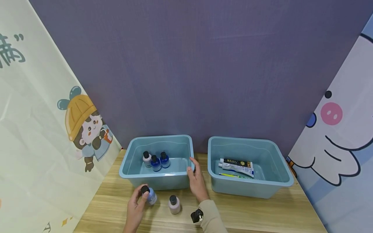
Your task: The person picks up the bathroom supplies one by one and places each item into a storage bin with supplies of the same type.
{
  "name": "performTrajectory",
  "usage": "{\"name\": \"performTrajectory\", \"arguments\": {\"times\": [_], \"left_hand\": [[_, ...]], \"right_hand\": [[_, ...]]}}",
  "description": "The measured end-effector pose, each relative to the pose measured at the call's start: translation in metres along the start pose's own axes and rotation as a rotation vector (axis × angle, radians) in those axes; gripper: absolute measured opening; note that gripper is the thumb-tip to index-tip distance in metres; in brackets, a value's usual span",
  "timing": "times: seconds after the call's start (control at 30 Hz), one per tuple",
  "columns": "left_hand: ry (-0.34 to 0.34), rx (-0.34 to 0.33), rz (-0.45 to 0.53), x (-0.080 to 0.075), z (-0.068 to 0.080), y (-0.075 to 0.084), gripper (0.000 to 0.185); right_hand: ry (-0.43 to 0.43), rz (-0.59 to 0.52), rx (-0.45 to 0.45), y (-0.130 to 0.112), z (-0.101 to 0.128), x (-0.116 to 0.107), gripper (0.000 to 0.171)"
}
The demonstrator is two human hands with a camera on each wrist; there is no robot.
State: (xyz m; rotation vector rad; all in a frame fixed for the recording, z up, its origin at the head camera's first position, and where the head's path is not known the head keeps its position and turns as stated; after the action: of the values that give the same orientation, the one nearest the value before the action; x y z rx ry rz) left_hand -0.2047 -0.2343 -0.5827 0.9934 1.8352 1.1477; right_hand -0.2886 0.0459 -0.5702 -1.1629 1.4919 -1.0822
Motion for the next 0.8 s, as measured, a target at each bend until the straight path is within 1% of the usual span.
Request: {"name": "performTrajectory", "arguments": {"times": [0.17,0.43,0.63,0.8], "left_hand": [[0.003,-0.056,0.013,-0.001,-0.001,0.002,0.027],[0.02,-0.07,0.016,-0.004,-0.003,0.013,0.027],[0.037,-0.055,0.046,-0.006,-0.006,0.018,0.026],[0.039,-0.053,0.045,-0.007,-0.008,0.022,0.026]], "right_hand": [[0.002,0.005,-0.002,0.0,0.0,0.0,0.048],[0.01,0.006,0.0,-0.001,0.001,-0.001,0.049],[0.011,0.0,0.006,-0.003,0.001,-0.001,0.049],[0.01,0.0,0.005,-0.003,0.001,-0.001,0.049]]}}
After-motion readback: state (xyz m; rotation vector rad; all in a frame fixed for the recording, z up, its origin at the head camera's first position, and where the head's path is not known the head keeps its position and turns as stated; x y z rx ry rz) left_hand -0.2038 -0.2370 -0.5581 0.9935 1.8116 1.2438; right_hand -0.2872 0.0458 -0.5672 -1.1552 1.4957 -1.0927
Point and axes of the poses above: each hand's wrist, its own z-axis away from the middle knuckle, its own x-axis out of the palm, y = z × x, the point moved 8 cm from there along -z, towards the middle knuckle, and after that the axes turned 5 degrees about y, right-handed, at the moved point
